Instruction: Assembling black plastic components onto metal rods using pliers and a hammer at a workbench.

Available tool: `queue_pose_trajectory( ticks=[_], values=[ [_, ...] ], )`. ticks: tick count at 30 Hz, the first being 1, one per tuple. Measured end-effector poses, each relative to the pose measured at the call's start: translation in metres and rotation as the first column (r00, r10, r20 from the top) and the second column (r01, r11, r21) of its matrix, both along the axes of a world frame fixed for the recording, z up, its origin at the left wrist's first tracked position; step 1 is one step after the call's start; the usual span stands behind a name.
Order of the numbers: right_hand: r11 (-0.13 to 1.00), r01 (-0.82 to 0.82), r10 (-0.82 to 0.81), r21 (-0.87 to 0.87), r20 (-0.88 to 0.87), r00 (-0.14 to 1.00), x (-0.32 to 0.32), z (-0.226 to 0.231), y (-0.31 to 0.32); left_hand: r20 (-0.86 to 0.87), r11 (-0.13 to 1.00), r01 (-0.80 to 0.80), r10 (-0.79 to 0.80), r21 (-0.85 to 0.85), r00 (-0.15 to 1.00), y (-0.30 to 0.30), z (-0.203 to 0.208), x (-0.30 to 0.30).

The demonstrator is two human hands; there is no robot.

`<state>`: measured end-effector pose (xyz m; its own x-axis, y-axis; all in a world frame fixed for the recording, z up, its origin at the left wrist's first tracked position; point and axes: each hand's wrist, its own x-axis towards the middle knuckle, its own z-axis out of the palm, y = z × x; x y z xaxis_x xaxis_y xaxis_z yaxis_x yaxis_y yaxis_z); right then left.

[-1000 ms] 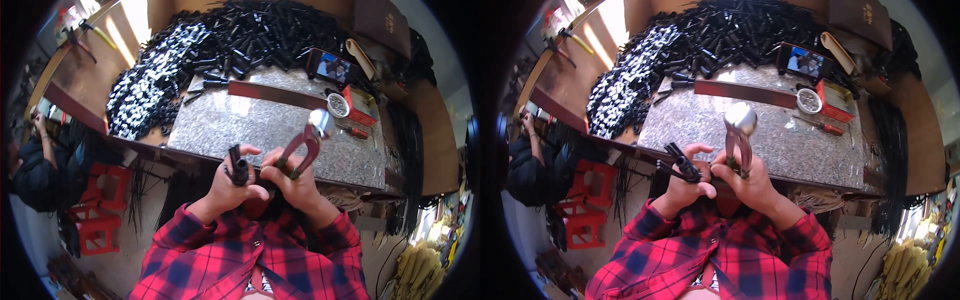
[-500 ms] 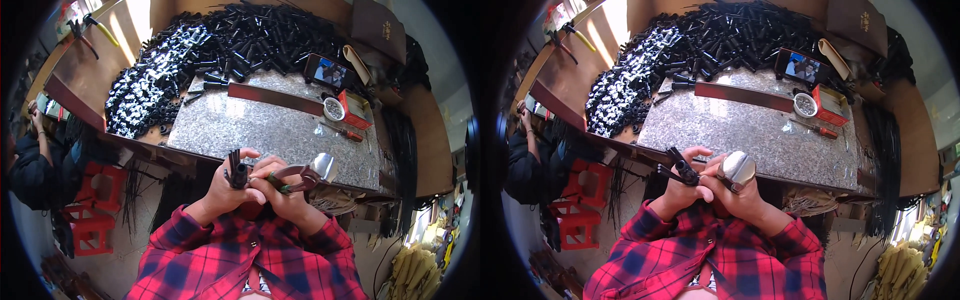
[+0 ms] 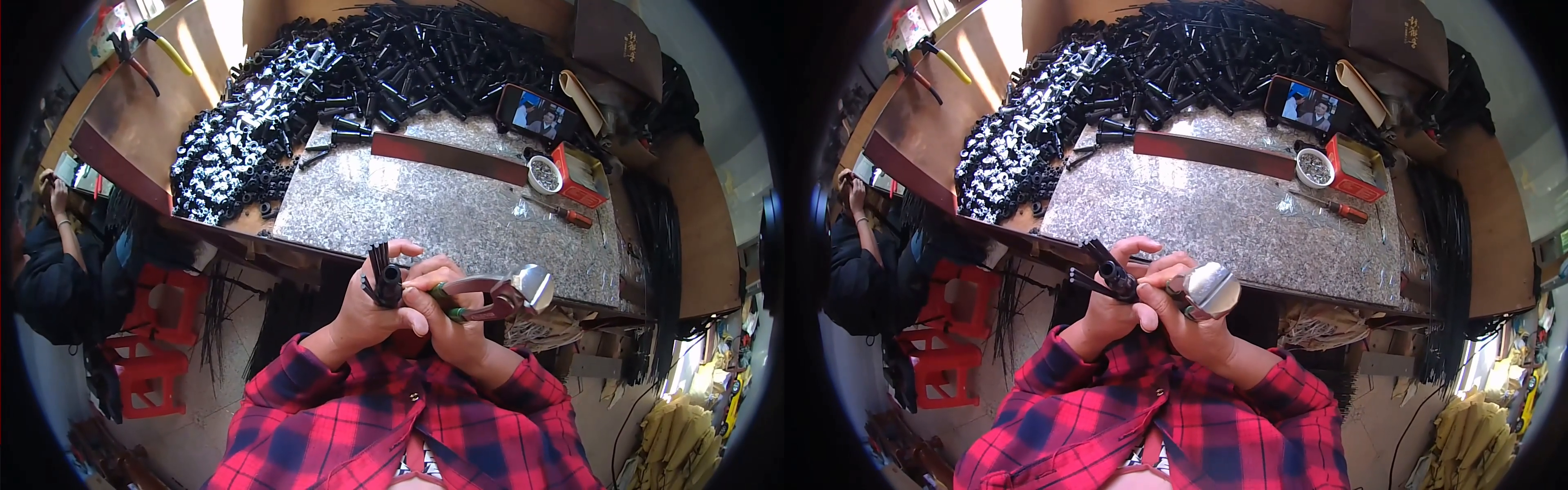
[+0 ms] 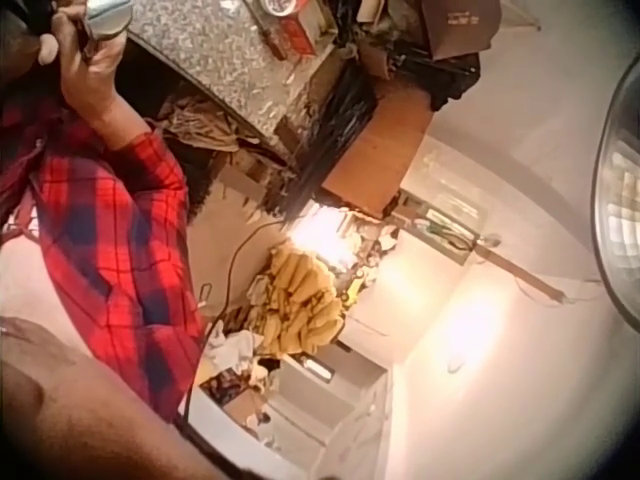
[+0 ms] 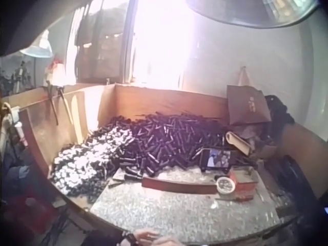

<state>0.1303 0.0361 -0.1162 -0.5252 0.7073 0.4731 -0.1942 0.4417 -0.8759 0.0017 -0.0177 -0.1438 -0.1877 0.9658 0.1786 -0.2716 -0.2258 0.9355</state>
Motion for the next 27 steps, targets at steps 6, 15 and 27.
queue_pose_trajectory(
  ticks=[6,15,27],
  values=[
    [0.999,0.0,0.0,0.047,0.0,1.0,-0.002,-0.005,-0.002,-0.061,0.998,0.054,-0.053,0.019,0.997,-0.003,-0.001,-0.005],
    [0.998,-0.014,0.013,-0.062,-0.01,1.0,-0.006,-0.004,-0.007,0.0,0.998,0.051,-0.051,0.033,0.999,-0.003,-0.001,-0.008],
    [0.996,-0.083,0.084,0.037,-0.023,0.996,-0.009,-0.008,0.001,-0.097,0.997,0.07,-0.067,0.021,0.993,-0.004,-0.002,-0.017]
  ],
)
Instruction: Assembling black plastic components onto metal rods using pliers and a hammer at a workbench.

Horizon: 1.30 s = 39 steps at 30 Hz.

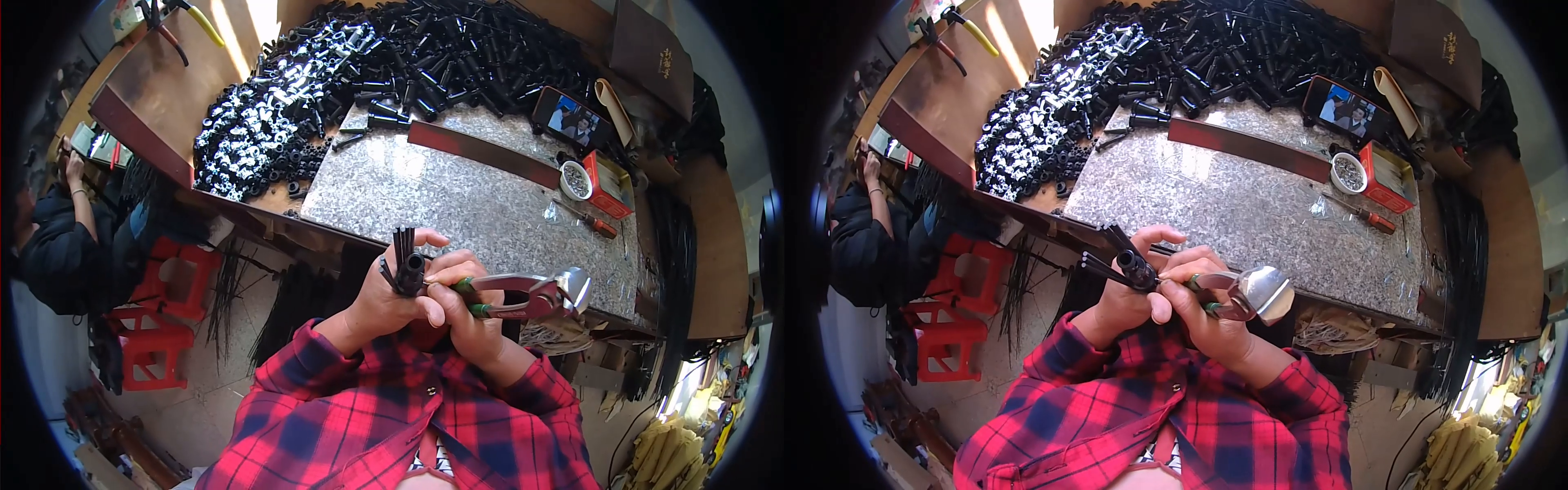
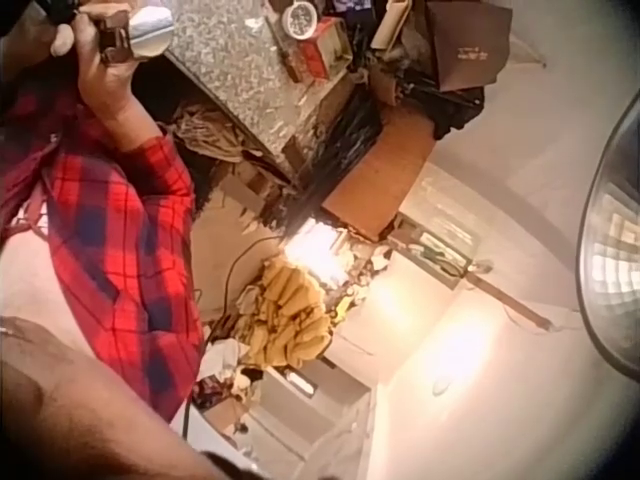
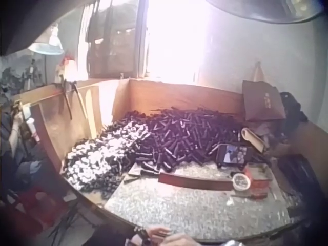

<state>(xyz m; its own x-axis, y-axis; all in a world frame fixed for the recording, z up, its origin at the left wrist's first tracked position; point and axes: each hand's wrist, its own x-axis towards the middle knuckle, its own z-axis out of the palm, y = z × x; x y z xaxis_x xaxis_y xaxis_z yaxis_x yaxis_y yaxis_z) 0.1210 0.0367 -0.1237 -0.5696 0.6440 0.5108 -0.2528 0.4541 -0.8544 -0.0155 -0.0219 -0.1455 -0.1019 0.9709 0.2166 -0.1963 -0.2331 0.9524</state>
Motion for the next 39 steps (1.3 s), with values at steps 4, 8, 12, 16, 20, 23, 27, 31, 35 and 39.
queue_pose_trajectory(
  ticks=[4,8,12,16,20,23,27,31,35,39],
  values=[
    [1.0,0.0,-0.001,0.017,0.026,1.0,0.001,0.003,0.001,-0.014,1.0,0.002,-0.002,0.005,1.0,0.0,-0.003,0.0],
    [0.999,0.001,-0.003,0.04,0.051,0.999,0.001,0.007,0.001,0.074,1.0,0.006,-0.008,0.019,0.997,0.001,0.003,0.003],
    [0.988,0.036,-0.052,0.151,0.098,0.994,0.001,0.01,0.003,0.008,0.999,0.033,-0.033,0.021,0.999,0.0,-0.003,-0.002],
    [0.991,-0.04,0.026,0.126,0.112,0.993,0.004,0.015,0.009,0.008,0.998,0.05,-0.05,-0.038,0.999,0.0,0.0,0.0],
    [0.989,-0.063,0.034,0.134,0.206,0.978,0.006,0.012,0.015,-0.049,0.987,0.093,-0.1,-0.128,0.994,0.0,0.015,-0.006],
    [0.996,-0.068,0.088,-0.063,0.409,0.908,0.016,0.029,0.015,0.038,0.997,0.074,-0.075,0.028,0.996,0.001,0.0,-0.014],
    [0.997,-0.072,0.071,-0.022,0.589,0.805,0.046,0.054,0.022,0.062,0.997,0.076,-0.077,0.014,0.995,-0.001,0.002,-0.031],
    [0.849,-0.165,-0.246,0.501,0.653,0.717,0.07,0.059,0.027,0.06,0.999,0.031,-0.033,0.032,0.998,-0.002,-0.004,-0.039],
    [0.79,-0.275,-0.331,0.548,0.759,0.56,0.084,0.067,0.019,0.074,0.999,0.046,-0.046,-0.006,0.996,-0.002,-0.002,-0.04],
    [0.777,-0.263,-0.374,0.571,0.756,0.537,0.08,0.065,0.012,-0.05,0.998,0.016,-0.019,-0.053,0.999,0.003,0.009,-0.027]
  ],
)
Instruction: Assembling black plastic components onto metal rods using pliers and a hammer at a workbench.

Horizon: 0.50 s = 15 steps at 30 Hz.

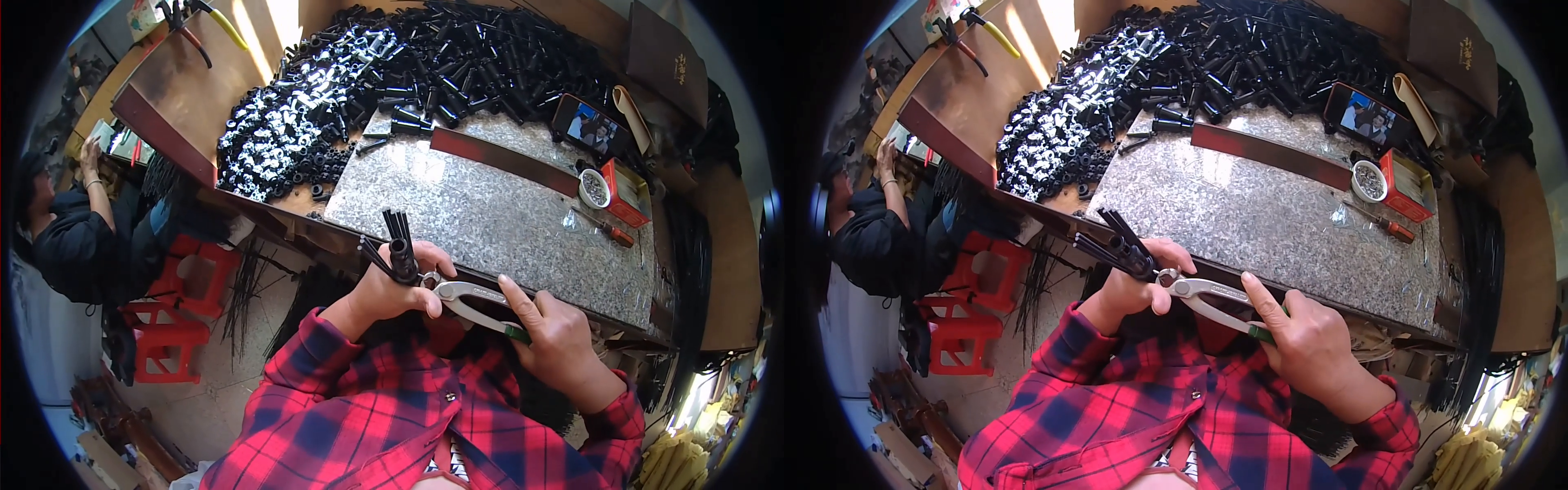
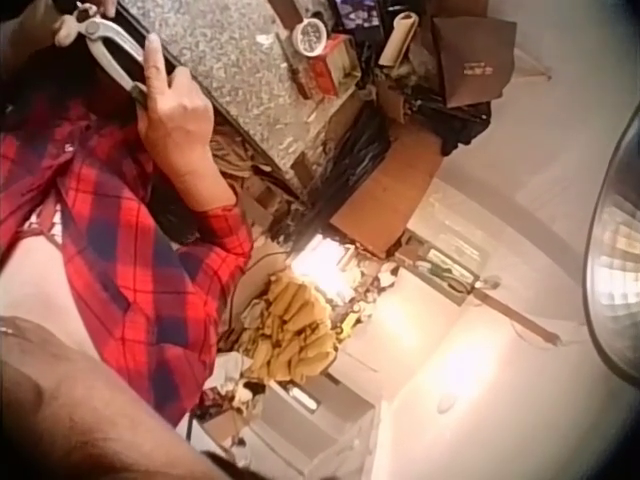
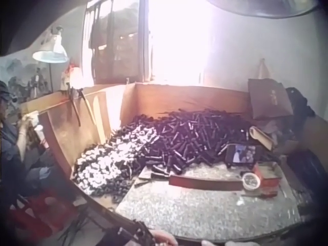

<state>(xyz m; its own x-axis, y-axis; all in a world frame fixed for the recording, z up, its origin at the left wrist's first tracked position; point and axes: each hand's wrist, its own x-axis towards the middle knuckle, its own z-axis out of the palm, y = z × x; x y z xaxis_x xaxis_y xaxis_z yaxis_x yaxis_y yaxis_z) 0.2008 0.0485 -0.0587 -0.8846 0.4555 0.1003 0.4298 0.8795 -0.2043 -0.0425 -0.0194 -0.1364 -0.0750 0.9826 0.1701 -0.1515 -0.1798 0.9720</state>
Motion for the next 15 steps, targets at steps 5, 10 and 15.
queue_pose_trajectory(
  ticks=[5,10,15],
  values=[
    [1.0,0.018,-0.018,0.005,-0.033,0.999,0.0,-0.004,-0.003,-0.049,0.999,0.023,-0.024,-0.027,0.998,0.0,0.003,-0.001],
    [0.997,0.031,-0.027,0.074,-0.053,0.998,0.001,-0.004,-0.001,0.017,0.997,-0.022,0.023,-0.067,1.0,-0.005,0.003,-0.001],
    [0.992,0.037,-0.03,0.119,-0.061,0.998,0.0,-0.002,-0.001,0.031,1.0,-0.011,0.011,-0.003,0.999,-0.002,-0.008,0.002]
  ],
)
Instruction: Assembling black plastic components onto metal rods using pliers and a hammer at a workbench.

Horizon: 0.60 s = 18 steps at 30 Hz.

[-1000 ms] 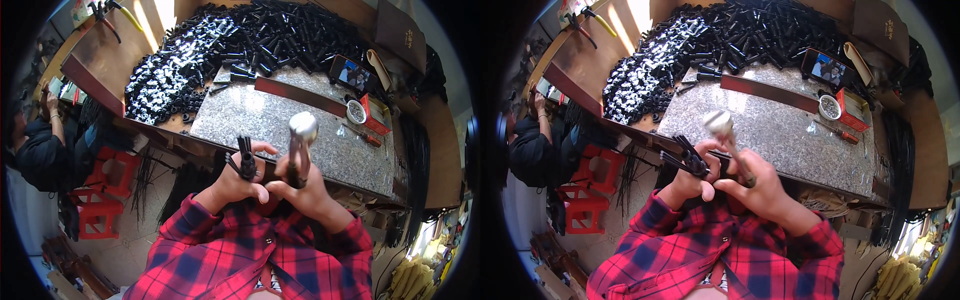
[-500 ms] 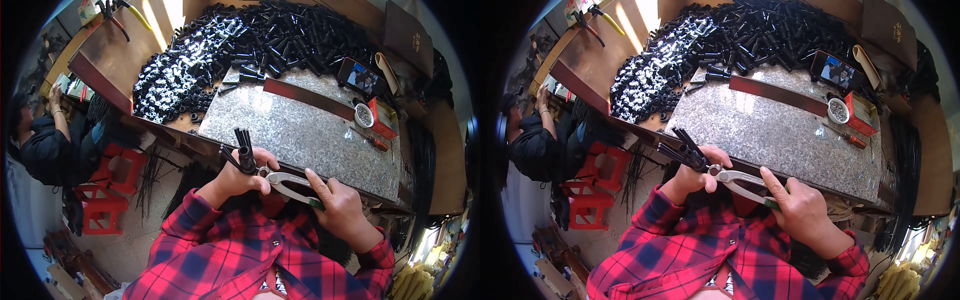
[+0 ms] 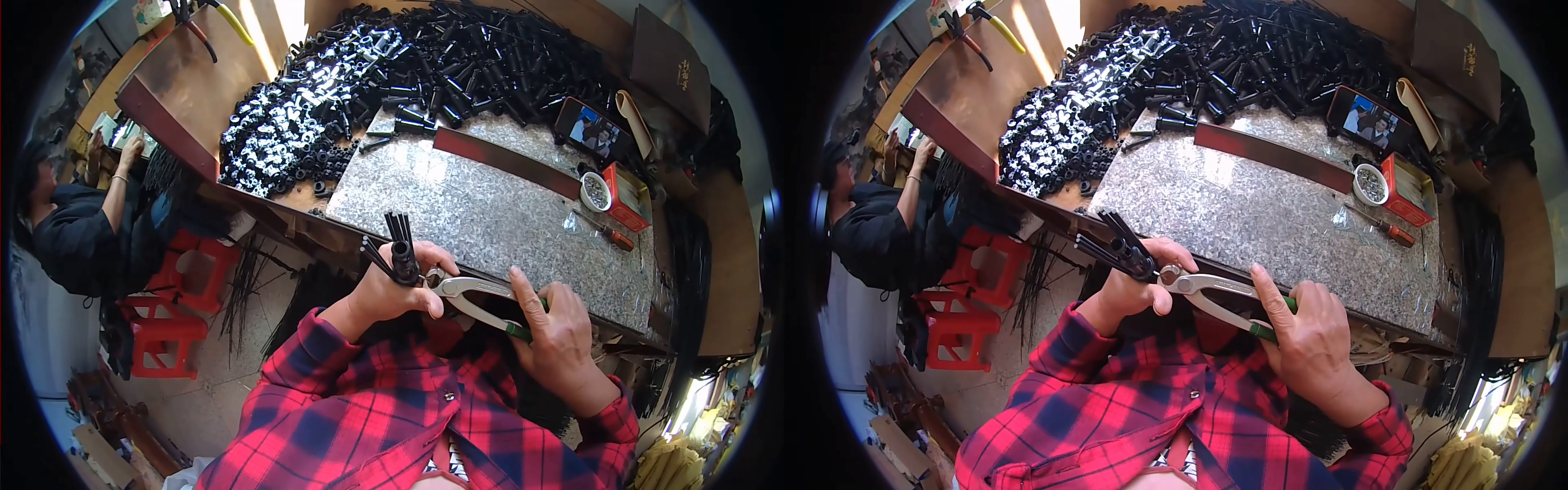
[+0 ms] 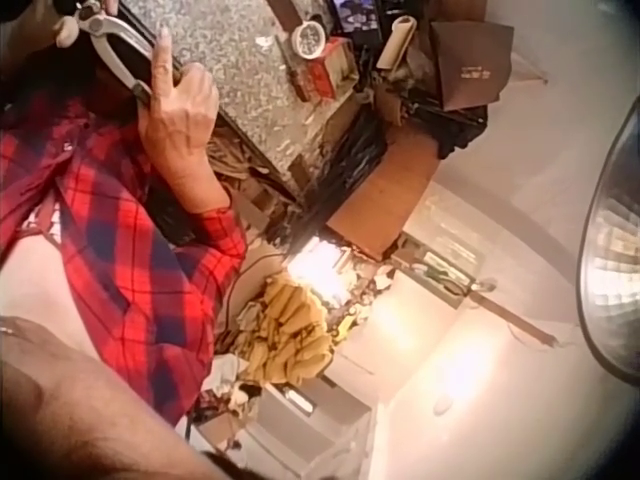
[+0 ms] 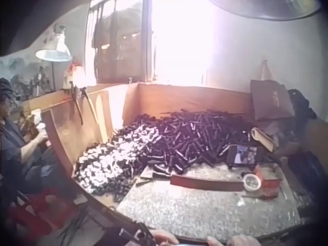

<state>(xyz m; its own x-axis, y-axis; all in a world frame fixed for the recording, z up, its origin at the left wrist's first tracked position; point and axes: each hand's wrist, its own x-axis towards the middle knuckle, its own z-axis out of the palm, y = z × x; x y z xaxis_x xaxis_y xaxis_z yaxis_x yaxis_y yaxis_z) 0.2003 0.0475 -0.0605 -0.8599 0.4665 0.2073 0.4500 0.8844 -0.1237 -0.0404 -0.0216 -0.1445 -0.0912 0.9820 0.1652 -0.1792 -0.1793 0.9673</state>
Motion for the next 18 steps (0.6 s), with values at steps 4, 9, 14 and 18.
queue_pose_trajectory(
  ticks=[4,9,14,18],
  values=[
    [1.0,-0.006,0.006,0.027,0.001,1.0,0.0,0.001,0.001,-0.025,0.999,0.011,-0.012,-0.04,1.0,0.0,0.01,0.0],
    [0.996,-0.008,0.007,0.084,0.007,1.0,0.002,0.001,0.0,-0.13,1.0,0.015,-0.016,-0.015,0.991,0.0,0.013,0.002],
    [0.997,-0.006,0.003,0.071,0.043,0.999,0.003,-0.001,-0.001,-0.188,0.997,-0.072,0.078,0.035,0.979,0.002,0.007,0.006],
    [0.993,0.012,-0.008,-0.116,0.04,0.999,0.003,0.001,-0.005,-0.173,0.989,-0.143,0.147,0.037,0.974,0.001,0.006,0.01]
  ],
)
